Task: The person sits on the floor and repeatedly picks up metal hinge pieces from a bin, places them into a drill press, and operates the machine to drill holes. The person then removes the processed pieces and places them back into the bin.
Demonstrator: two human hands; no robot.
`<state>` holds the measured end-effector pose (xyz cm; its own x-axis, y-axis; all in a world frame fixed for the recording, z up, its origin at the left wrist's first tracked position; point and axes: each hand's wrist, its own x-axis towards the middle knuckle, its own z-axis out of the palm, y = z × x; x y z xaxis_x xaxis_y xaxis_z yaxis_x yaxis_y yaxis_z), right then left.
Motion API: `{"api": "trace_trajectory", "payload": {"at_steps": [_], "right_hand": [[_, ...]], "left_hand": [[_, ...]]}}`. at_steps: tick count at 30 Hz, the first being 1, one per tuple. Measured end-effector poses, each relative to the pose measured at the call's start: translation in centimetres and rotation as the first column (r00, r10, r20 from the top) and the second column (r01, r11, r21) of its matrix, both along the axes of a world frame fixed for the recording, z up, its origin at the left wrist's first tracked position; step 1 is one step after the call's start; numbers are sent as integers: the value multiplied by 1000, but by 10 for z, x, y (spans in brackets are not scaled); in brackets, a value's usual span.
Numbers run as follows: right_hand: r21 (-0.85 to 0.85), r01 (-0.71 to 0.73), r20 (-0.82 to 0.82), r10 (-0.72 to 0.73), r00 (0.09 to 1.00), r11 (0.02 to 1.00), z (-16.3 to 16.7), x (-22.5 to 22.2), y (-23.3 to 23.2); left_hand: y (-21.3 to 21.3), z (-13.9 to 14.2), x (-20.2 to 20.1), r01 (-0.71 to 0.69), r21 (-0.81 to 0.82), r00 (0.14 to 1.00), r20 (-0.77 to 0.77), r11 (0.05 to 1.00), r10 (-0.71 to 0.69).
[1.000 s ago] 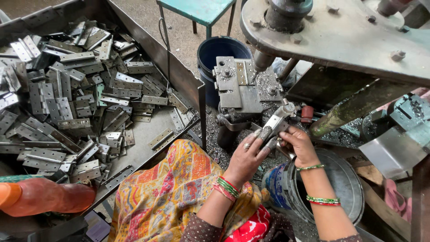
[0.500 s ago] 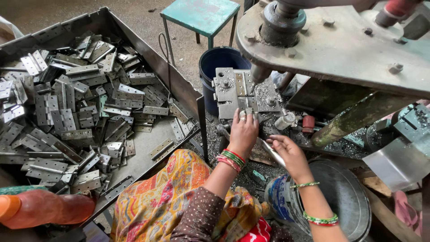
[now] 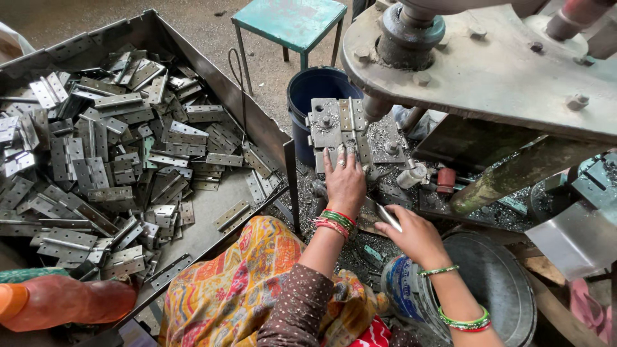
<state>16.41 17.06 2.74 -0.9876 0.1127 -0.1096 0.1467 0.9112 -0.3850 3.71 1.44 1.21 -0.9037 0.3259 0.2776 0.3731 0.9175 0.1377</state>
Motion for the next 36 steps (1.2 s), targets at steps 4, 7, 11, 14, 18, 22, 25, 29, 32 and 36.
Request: {"api": "trace_trajectory", "payload": {"at_steps": [4,7,11,14,18,22,25,29,32,36], "right_hand": [[107,-86,-26,90,996,990,-54,23,8],[73,51,183,-63,981,996,-104,46,4],[99,-23,177,5,984,995,-121,44,10],[127,-97,359,45,932,987,-94,19,23],[152,-56,387,-7,922,987,-73,-4,28],[88,13,209,-31,977,996,-108,31,14],[78,64,62,-69,996,995,-131,52,11],[99,-57,113,46,993,993,-113,31,21],[57,40,438,-61,897,998,-82,-4,29],[135,-53,218,23,976,989,-78,3,26]], "left_hand": [[-1,-2,1,8,27,999,-45,1000,-7],[-4,-2,4,22,21,999,-39,1000,-22],[-6,0,5,33,50,997,67,998,-37],[-2,2,-9,20,49,999,-36,999,-18],[4,-2,-24,5,72,996,94,997,-12],[5,-3,-29,5,74,1000,15,997,-6],[3,-3,-23,11,66,1000,-26,998,-10],[-2,-3,-19,27,31,999,27,999,-28],[1,-1,-35,-18,46,1000,-11,999,19],[4,3,-51,-20,31,997,81,999,17]]}}
